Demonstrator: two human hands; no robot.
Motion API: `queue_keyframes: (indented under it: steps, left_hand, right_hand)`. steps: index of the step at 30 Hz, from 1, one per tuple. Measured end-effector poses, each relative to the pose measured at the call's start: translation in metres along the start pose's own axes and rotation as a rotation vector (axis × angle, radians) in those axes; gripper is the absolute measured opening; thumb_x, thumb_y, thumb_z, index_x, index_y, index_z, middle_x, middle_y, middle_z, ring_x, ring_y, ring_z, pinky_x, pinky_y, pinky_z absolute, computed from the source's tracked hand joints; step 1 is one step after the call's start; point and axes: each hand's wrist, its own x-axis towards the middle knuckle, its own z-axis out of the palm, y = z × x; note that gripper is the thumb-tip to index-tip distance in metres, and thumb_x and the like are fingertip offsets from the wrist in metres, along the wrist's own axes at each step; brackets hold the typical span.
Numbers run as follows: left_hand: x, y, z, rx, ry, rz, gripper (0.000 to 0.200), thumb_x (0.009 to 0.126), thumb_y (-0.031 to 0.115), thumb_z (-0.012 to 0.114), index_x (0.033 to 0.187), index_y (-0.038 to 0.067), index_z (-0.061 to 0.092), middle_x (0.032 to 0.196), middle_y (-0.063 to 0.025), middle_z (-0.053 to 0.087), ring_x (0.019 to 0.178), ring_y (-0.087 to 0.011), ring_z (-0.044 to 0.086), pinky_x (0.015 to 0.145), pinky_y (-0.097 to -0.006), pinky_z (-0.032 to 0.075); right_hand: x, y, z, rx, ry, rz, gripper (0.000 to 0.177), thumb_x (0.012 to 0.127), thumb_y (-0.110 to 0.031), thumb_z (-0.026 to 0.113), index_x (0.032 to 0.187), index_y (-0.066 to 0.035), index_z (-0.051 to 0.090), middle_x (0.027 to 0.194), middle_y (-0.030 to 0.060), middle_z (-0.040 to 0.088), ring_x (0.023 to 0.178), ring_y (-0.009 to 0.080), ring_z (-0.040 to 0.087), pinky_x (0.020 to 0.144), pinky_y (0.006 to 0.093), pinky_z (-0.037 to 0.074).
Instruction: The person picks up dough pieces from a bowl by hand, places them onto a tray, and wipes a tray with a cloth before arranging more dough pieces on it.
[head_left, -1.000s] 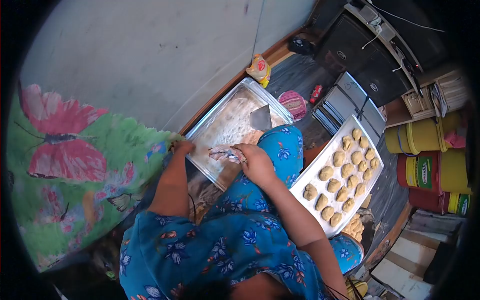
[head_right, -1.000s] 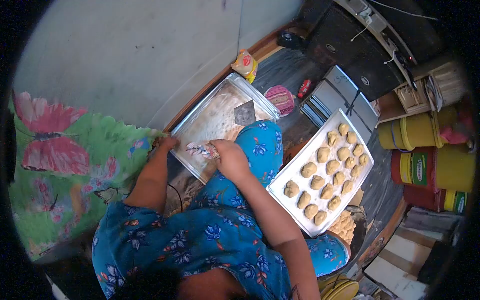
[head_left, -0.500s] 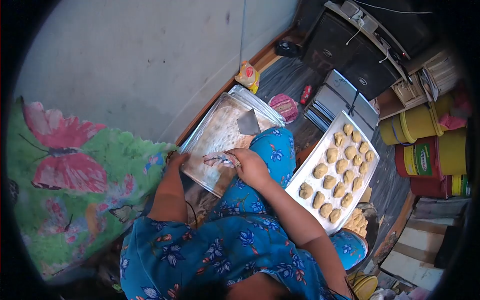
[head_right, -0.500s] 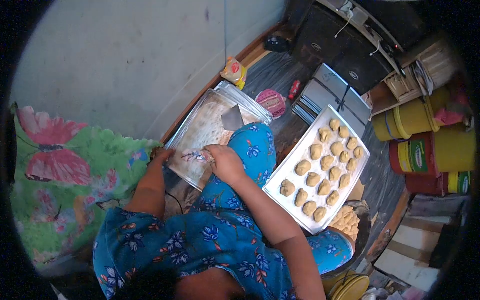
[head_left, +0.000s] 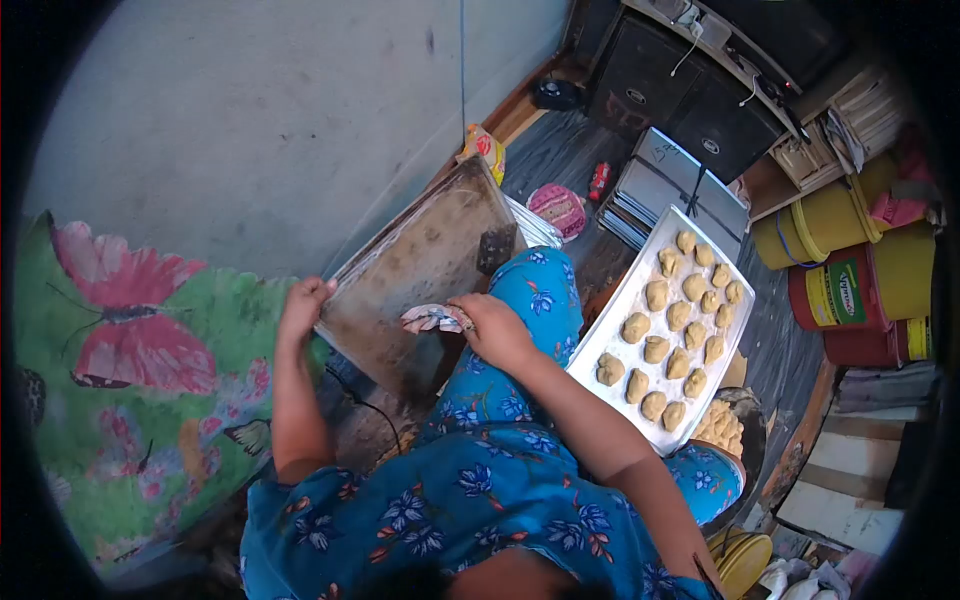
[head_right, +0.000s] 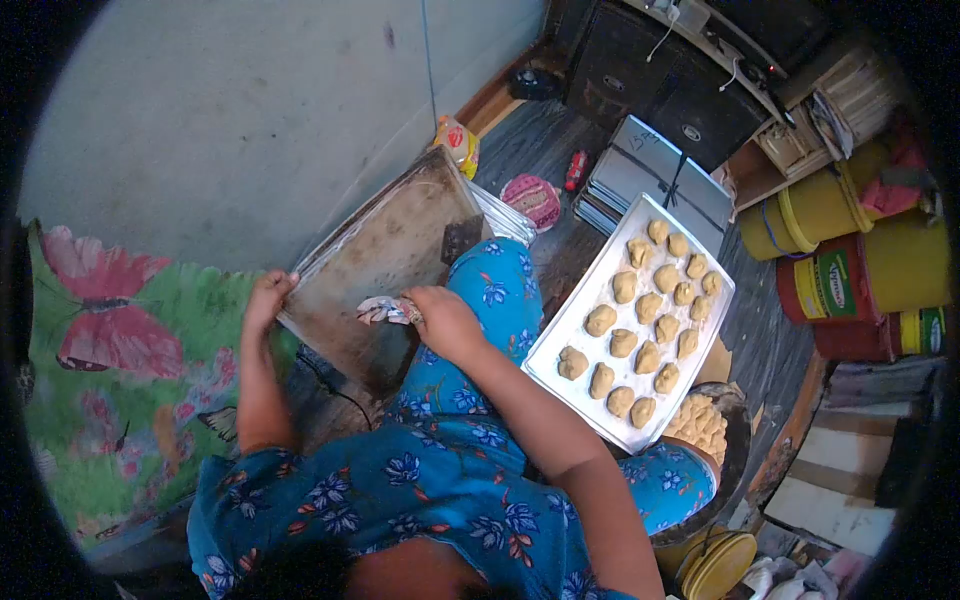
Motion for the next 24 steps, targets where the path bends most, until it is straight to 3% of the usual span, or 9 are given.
queue_keyframes:
  steps: [5, 7, 9, 11, 12, 15, 16, 23, 24]
  left_hand:
    - [-0.051, 0.128, -0.006, 0.282, 0.082, 0.147, 0.038, 0.085, 0.026, 0.069, 0.065, -0.001, 0.053, 0.052, -0.0065, 0.041, 0.054, -0.0110, 0.039, 0.049, -0.0342, 0.032]
    - [-0.059, 0.144, -0.012, 0.401, 0.125, 0.301, 0.034, 0.082, 0.024, 0.070, 0.069, -0.003, 0.055, 0.058, -0.0151, 0.045, 0.054, -0.0208, 0.044, 0.052, -0.0370, 0.035]
    - [-0.073, 0.171, -0.012, 0.508, 0.162, 0.433, 0.033, 0.082, 0.024, 0.070, 0.070, -0.003, 0.055, 0.062, -0.0188, 0.049, 0.056, -0.0284, 0.048, 0.054, -0.0390, 0.037]
    - [-0.085, 0.186, -0.006, 0.558, 0.225, 0.495, 0.032, 0.083, 0.024, 0.068, 0.071, -0.003, 0.055, 0.068, -0.0203, 0.053, 0.061, -0.0352, 0.051, 0.056, -0.0417, 0.039]
    - [-0.092, 0.190, 0.000, 0.582, 0.256, 0.525, 0.031, 0.083, 0.024, 0.068, 0.071, -0.002, 0.055, 0.071, -0.0211, 0.054, 0.064, -0.0386, 0.053, 0.058, -0.0431, 0.041]
    - [-0.117, 0.197, 0.030, 0.723, 0.258, 0.631, 0.028, 0.085, 0.024, 0.065, 0.075, 0.000, 0.055, 0.076, -0.0204, 0.056, 0.070, -0.0409, 0.056, 0.061, -0.0463, 0.044]
    - [-0.121, 0.192, 0.042, 0.733, 0.225, 0.670, 0.025, 0.085, 0.023, 0.065, 0.076, 0.001, 0.056, 0.077, -0.0191, 0.057, 0.071, -0.0401, 0.057, 0.062, -0.0467, 0.046]
    - [-0.152, 0.151, 0.123, 0.698, 0.024, 0.760, 0.023, 0.085, 0.023, 0.064, 0.076, 0.004, 0.055, 0.079, -0.0128, 0.057, 0.073, -0.0328, 0.060, 0.063, -0.0443, 0.049]
    - [-0.156, 0.147, 0.128, 0.686, 0.008, 0.753, 0.024, 0.085, 0.023, 0.064, 0.075, 0.004, 0.054, 0.080, -0.0127, 0.056, 0.073, -0.0329, 0.060, 0.063, -0.0444, 0.049]
  right_hand:
    - [-0.001, -0.001, 0.001, 0.083, 0.058, 0.041, 0.028, 0.081, -0.003, 0.057, 0.109, -0.003, 0.060, 0.102, 0.0205, 0.062, 0.099, 0.0394, 0.058, 0.087, 0.0446, 0.046]
    - [0.001, -0.003, -0.002, 0.179, 0.127, 0.111, 0.028, 0.082, -0.003, 0.057, 0.110, -0.002, 0.059, 0.103, 0.0215, 0.062, 0.101, 0.0406, 0.057, 0.089, 0.0441, 0.046]
    - [0.003, 0.010, -0.001, 0.292, 0.075, 0.346, 0.033, 0.091, -0.017, 0.058, 0.119, -0.002, 0.056, 0.105, 0.0178, 0.065, 0.097, 0.0323, 0.063, 0.087, 0.0396, 0.047]
    - [0.008, 0.024, 0.001, 0.434, 0.309, 0.214, 0.037, 0.097, -0.029, 0.053, 0.121, -0.001, 0.056, 0.110, 0.0128, 0.065, 0.100, 0.0262, 0.063, 0.087, 0.0355, 0.047]
    - [0.010, 0.017, -0.014, 0.702, 0.217, 0.531, 0.039, 0.099, -0.033, 0.049, 0.122, -0.002, 0.054, 0.119, 0.0158, 0.062, 0.111, 0.0301, 0.060, 0.094, 0.0422, 0.047]
    - [0.015, 0.014, -0.032, 1.517, 0.228, 0.707, 0.045, 0.100, -0.040, 0.046, 0.127, -0.005, 0.051, 0.121, 0.0145, 0.060, 0.113, 0.0285, 0.059, 0.096, 0.0429, 0.047]
    - [0.016, 0.010, -0.038, 1.622, 0.177, 0.607, 0.051, 0.098, -0.046, 0.046, 0.129, -0.006, 0.049, 0.120, 0.0124, 0.061, 0.111, 0.0265, 0.059, 0.097, 0.0461, 0.048]
    - [0.013, -0.007, -0.041, 1.467, 0.207, 0.708, 0.047, 0.093, -0.040, 0.059, 0.118, -0.001, 0.053, 0.111, 0.0138, 0.063, 0.099, 0.0273, 0.064, 0.087, 0.0507, 0.053]
    - [0.011, -0.001, -0.039, 1.480, 0.240, 0.772, 0.035, 0.090, -0.023, 0.062, 0.114, 0.001, 0.054, 0.103, 0.0128, 0.064, 0.089, 0.0258, 0.066, 0.078, 0.0440, 0.057]
